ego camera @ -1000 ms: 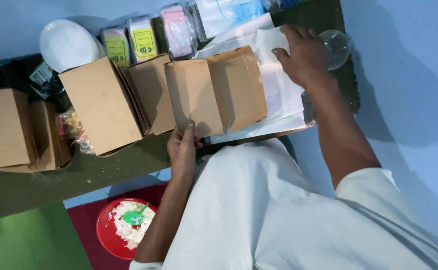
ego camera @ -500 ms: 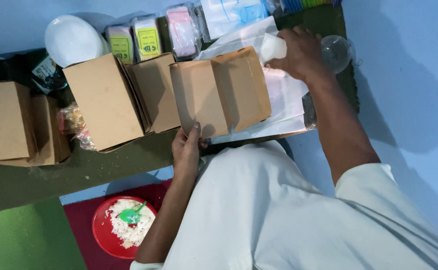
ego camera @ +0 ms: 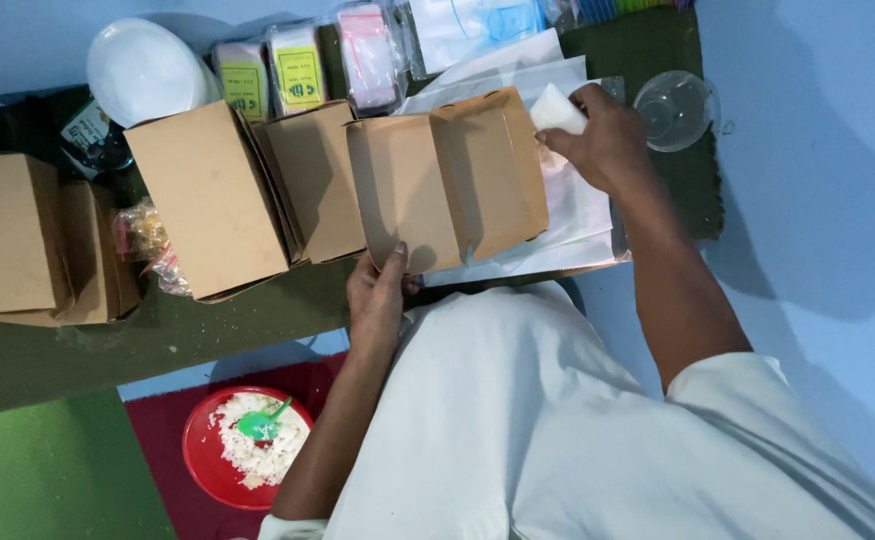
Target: The person wraps a white food item in paper, folds the paper around it, and places the wrapped item into an open cardboard takeout box. They add a small packet into the box, close the box lid, and set the closed box aside with the other packed boxes.
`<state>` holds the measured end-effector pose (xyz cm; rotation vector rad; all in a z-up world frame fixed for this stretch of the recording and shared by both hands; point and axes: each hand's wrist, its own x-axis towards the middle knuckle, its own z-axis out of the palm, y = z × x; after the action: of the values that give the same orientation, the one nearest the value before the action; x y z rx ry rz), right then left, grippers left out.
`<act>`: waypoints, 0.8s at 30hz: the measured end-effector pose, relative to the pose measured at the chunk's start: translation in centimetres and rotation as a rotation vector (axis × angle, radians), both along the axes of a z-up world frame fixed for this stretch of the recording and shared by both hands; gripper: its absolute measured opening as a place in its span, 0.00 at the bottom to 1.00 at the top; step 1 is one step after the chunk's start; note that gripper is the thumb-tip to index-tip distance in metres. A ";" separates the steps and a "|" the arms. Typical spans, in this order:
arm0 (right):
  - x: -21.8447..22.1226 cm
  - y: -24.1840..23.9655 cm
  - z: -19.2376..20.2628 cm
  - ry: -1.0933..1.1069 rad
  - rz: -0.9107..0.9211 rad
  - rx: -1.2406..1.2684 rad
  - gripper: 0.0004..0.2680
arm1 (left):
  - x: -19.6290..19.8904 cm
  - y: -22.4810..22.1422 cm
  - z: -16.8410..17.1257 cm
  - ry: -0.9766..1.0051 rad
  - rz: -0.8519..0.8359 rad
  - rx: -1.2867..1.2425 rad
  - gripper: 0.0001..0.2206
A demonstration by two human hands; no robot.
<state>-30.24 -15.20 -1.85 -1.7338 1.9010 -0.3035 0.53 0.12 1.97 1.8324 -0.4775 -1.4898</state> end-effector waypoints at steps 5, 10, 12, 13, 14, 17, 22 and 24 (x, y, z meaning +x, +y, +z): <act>0.6 1.1 0.4 -0.089 -0.160 -0.008 0.18 | 0.3 0.3 -1.3 -0.007 0.001 -0.040 0.12; 2.7 3.2 5.8 -0.142 -0.476 -0.007 0.17 | 0.6 0.5 -0.5 0.047 -0.021 -0.086 0.12; 3.3 4.2 6.8 -0.348 -0.465 -0.270 0.12 | 0.7 0.4 -1.3 0.001 -0.031 -0.076 0.16; 4.1 4.2 6.9 -0.349 -0.463 -0.266 0.12 | 0.7 0.6 -1.6 0.000 -0.028 -0.072 0.16; 4.8 4.2 6.9 -0.365 -0.462 -0.159 0.12 | 0.6 0.5 -1.8 0.011 -0.028 -0.096 0.14; 7.2 4.7 5.1 -0.435 -0.379 -0.101 0.13 | 0.5 0.9 -3.1 0.044 0.024 -0.167 0.12; 10.1 4.9 2.1 -0.604 -0.275 -0.065 0.12 | 0.4 0.8 -1.8 0.056 0.061 -0.213 0.12; 10.9 4.8 1.7 -0.690 -0.347 0.016 0.15 | 0.7 1.0 -2.0 0.050 0.043 -0.234 0.11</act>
<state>-19.35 -10.44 -0.13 -1.0684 1.6441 -0.8841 1.20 1.07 -0.08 1.6101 -0.5598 -1.3846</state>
